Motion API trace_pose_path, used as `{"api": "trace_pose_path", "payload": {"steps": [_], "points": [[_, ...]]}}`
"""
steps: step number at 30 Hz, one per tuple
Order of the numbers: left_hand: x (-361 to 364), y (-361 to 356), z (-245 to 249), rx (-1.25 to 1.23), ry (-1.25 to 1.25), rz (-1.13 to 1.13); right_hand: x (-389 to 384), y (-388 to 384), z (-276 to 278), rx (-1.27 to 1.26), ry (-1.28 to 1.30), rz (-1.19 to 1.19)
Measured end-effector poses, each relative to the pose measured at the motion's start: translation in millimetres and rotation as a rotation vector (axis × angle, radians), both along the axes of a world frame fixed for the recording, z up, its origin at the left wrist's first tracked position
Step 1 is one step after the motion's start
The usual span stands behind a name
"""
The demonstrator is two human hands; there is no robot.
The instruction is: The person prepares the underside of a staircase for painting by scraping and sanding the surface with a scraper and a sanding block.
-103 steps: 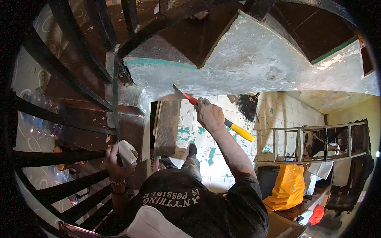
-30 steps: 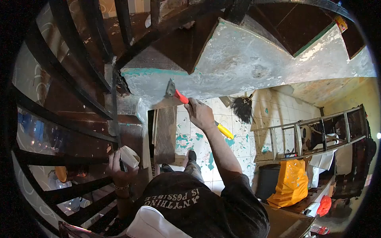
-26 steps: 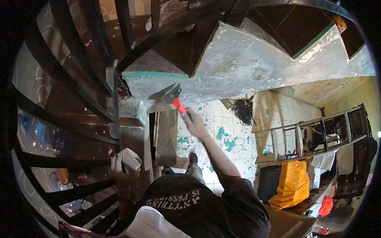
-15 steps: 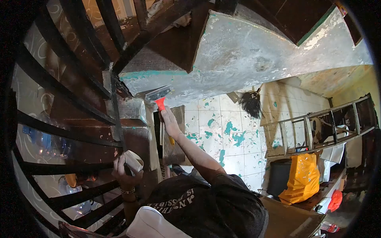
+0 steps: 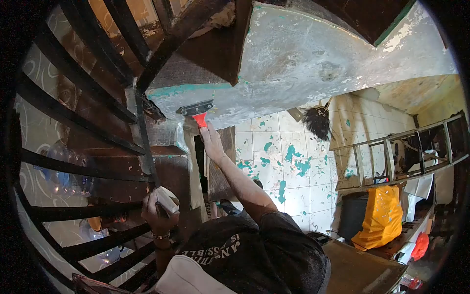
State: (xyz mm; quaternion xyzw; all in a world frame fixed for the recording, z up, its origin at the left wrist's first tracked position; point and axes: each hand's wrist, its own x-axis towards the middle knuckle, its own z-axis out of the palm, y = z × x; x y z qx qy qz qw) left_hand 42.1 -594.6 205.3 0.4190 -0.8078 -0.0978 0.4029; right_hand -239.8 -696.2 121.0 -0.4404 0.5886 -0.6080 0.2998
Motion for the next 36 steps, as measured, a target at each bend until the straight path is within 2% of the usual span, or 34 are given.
{"api": "trace_pose_path", "payload": {"steps": [9, 11, 14, 16, 20, 26, 28, 32, 36], "points": [[5, -2, -4, -0.013, -0.026, -0.029, 0, -5, -3, 0.015, 0.003, -0.005], [6, -5, -12, -0.111, -0.032, -0.025, -3, -6, -6, -0.002, 0.004, -0.005], [3, -5, -6, -0.111, -0.021, -0.053, -6, -7, -11, 0.004, 0.056, 0.003], [3, -3, -5, -0.104, -0.027, -0.045, -3, -7, -12, -0.067, 0.108, -0.053], [3, -7, -8, -0.179, -0.034, -0.055, -3, -9, -13, -0.021, 0.082, -0.044], [5, -5, -6, -0.148, -0.08, -0.035, -5, -8, 1, -0.003, 0.069, -0.069], [4, -6, -6, -0.164, -0.079, -0.04, -3, -7, 2, -0.059, 0.117, -0.124], [3, -6, -6, -0.168, -0.067, -0.038, -3, -10, -7, -0.033, 0.046, -0.043], [3, -7, -6, -0.176, -0.067, -0.039, -8, -15, 6, -0.061, 0.044, -0.043]]}}
